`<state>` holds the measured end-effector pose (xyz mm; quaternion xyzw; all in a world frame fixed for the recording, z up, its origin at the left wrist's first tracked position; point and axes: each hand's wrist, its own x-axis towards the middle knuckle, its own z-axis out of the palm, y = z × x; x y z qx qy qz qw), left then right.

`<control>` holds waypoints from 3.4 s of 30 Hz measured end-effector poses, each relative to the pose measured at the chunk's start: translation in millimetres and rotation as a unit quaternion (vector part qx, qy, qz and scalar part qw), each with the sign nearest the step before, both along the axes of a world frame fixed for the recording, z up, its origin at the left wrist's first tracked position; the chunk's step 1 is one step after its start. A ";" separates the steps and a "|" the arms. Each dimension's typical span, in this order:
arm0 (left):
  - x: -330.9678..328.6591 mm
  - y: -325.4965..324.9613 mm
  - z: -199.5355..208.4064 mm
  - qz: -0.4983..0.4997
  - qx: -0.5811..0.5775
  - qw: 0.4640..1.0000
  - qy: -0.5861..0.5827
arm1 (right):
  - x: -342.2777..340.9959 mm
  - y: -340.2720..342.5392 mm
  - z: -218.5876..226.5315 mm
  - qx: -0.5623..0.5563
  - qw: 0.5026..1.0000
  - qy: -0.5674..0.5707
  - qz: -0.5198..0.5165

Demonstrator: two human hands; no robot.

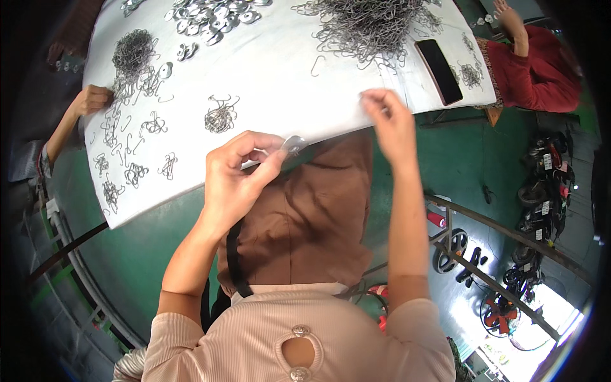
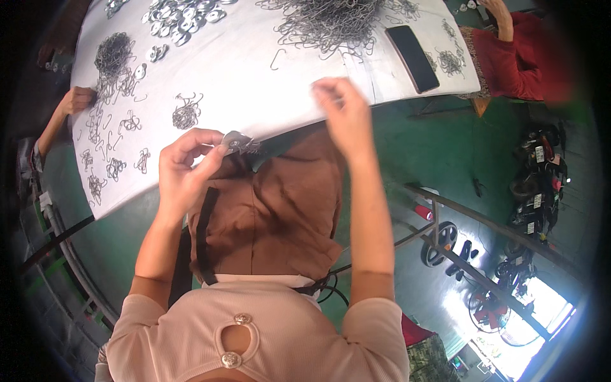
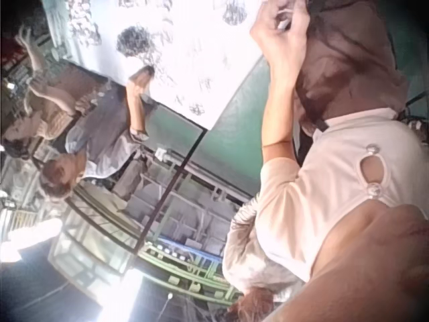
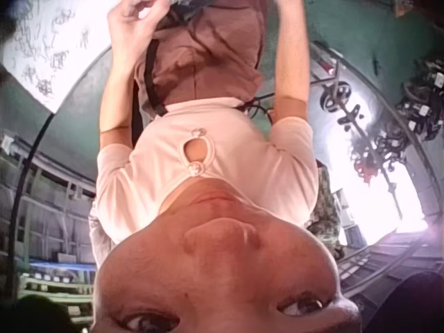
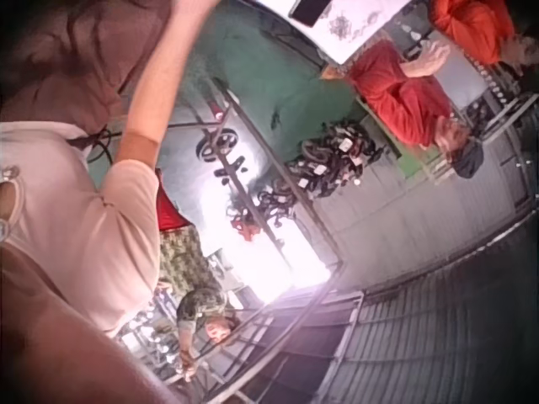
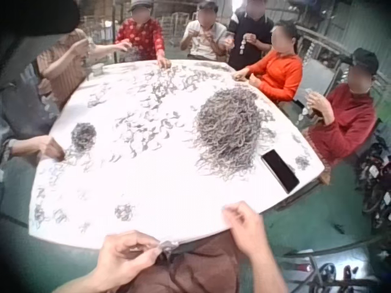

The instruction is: The person repeatedly picks up small metal discs and wire hooks from a table, inserts the hooks into the discs, and places the assembled units onto a hanging rack. The process is continuous and repetitive, with other workers performing similar tasks nearby.

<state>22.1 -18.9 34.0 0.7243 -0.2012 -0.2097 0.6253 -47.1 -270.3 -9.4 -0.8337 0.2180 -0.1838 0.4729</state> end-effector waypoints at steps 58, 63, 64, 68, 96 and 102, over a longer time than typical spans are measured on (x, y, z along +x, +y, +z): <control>220.0 62.1 -86.9 0.182 0.344 0.854 -0.346 | -19.2 120.1 37.0 0.250 0.957 -0.144 0.024; 134.3 14.8 -39.2 0.072 0.143 0.975 -0.156 | -21.4 116.3 23.2 0.241 0.959 -0.146 0.034; 110.2 3.8 -22.4 0.017 0.086 0.993 -0.078 | -21.7 115.7 22.4 0.243 0.959 -0.141 0.031; 45.0 -19.5 19.4 -0.080 -0.028 0.996 0.021 | -21.2 116.4 18.8 0.247 0.961 -0.122 0.031; 0.5 -1.9 32.6 -0.037 0.039 0.999 -0.004 | 134.0 -42.2 -9.9 -0.376 0.892 0.195 0.160; 1.7 1.4 25.1 -0.060 0.047 0.997 0.012 | 94.3 -45.4 -24.9 0.005 0.992 0.073 0.100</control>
